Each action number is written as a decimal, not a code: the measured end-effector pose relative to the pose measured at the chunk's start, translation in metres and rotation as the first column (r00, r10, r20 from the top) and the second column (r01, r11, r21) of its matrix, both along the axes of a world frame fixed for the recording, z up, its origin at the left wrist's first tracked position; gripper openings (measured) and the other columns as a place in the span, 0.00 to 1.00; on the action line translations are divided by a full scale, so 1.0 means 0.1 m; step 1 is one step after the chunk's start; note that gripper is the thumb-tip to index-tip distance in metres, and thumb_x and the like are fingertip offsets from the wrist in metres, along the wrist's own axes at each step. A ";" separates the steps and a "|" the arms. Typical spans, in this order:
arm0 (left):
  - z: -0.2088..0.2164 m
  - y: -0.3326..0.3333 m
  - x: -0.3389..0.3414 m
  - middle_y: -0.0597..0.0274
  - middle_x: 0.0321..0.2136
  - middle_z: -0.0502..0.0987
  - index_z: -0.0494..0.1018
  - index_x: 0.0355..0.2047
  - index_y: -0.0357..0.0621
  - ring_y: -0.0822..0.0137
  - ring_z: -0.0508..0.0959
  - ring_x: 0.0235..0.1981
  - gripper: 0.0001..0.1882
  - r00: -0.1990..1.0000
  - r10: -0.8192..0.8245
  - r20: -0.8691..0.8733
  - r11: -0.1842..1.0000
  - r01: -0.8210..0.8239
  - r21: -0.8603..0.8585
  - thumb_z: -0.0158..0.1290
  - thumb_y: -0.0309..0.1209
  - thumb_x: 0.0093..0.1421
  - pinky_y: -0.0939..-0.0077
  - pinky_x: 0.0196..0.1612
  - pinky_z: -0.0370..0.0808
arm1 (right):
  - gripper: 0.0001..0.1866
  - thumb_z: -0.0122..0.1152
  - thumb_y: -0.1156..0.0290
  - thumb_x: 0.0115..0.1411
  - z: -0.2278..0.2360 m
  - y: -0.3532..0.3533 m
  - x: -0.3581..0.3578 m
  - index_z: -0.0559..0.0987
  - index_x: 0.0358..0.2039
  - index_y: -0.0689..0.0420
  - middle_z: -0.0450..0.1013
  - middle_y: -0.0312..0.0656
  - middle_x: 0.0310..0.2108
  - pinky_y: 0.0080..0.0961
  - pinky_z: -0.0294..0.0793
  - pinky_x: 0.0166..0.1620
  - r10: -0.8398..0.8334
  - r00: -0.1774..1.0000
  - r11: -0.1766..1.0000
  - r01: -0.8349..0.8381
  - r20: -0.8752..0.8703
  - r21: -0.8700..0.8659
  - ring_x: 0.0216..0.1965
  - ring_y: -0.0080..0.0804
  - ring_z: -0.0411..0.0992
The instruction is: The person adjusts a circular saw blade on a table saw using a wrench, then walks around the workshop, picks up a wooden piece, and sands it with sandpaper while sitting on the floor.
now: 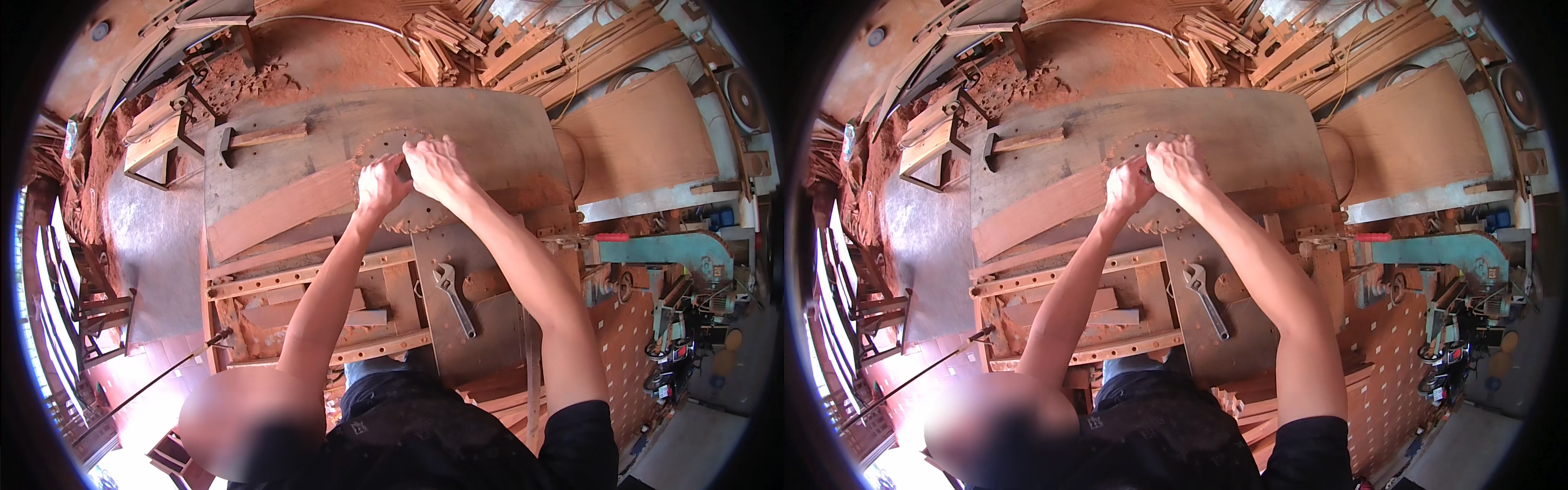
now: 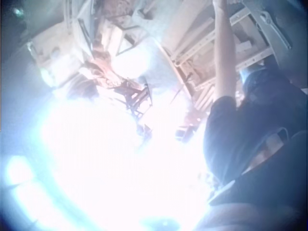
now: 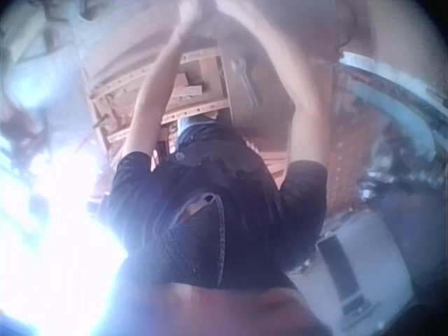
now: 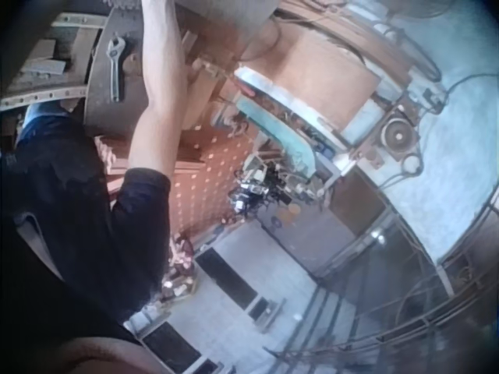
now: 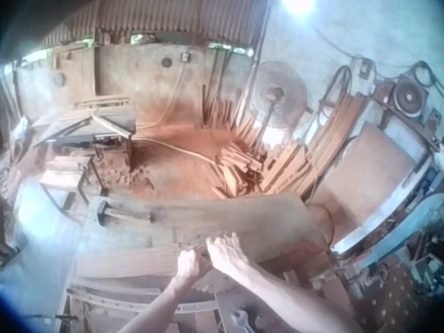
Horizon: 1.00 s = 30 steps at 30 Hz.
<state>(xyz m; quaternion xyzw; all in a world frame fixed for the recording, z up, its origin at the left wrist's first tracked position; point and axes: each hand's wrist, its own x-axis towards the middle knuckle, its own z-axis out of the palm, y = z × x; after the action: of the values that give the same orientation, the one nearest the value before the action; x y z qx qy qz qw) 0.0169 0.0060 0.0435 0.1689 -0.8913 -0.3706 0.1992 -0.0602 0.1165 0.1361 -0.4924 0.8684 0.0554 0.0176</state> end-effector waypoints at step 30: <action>0.04 0.04 0.10 0.55 0.44 0.83 0.81 0.51 0.48 0.53 0.82 0.49 0.31 1.000 -0.001 -0.002 0.999 0.001 0.033 0.70 0.45 0.46 0.54 0.53 0.76 | 0.16 0.54 0.59 0.69 -0.01 0.07 -0.12 0.81 0.43 0.58 0.80 0.53 0.40 0.56 0.74 0.47 -0.060 0.997 0.995 0.056 0.050 0.081 0.42 0.59 0.79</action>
<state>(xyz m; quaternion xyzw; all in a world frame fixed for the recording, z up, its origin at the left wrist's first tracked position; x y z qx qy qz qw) 0.0268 0.0104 0.0479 0.1713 -0.8850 -0.3857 0.1968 -0.0725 0.1234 0.1351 -0.4672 0.8787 0.0761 0.0616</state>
